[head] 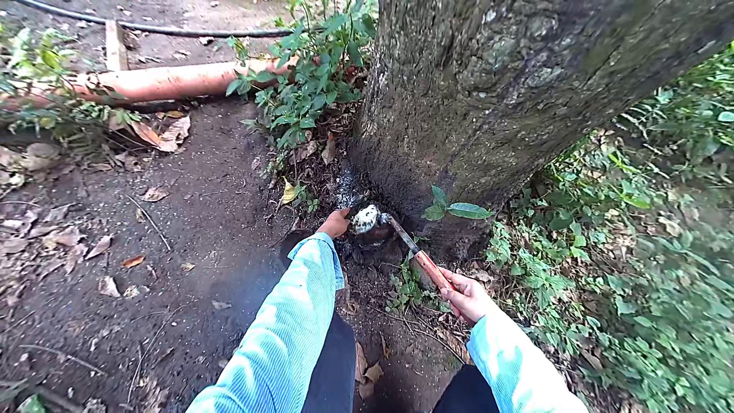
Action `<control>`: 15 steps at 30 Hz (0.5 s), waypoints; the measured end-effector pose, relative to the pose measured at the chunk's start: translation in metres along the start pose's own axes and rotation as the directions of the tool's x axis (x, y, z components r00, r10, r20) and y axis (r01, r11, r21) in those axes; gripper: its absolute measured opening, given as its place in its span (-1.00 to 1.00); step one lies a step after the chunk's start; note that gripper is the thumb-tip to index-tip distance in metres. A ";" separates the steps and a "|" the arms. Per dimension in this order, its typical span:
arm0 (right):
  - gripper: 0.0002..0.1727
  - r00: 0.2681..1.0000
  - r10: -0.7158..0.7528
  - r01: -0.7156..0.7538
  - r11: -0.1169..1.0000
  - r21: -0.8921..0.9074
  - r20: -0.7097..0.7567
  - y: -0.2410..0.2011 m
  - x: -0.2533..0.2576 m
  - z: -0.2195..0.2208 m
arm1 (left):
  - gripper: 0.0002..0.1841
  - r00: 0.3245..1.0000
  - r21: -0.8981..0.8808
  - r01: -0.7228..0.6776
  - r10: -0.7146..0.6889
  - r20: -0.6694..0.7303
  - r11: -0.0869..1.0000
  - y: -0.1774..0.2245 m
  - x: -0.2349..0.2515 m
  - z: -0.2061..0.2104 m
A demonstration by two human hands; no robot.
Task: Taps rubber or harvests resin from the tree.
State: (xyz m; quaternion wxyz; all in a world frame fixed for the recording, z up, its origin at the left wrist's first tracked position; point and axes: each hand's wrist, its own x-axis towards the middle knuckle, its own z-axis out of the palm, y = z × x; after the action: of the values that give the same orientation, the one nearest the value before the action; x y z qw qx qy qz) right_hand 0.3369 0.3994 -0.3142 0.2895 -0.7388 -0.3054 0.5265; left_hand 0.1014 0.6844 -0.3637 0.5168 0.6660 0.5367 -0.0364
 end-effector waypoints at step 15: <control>-0.26 0.996 -0.033 -0.047 0.619 -0.784 -0.086 -0.073 0.018 0.068 | -0.51 0.992 -0.245 0.094 -0.111 -0.057 0.965 0.027 -0.006 0.005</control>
State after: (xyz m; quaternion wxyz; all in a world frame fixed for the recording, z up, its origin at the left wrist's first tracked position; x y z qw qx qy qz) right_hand 0.2657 0.4668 -0.2894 -0.0503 -0.8154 -0.4881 0.3070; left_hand 0.1214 0.6795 -0.3451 0.5723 0.5701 0.5888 0.0260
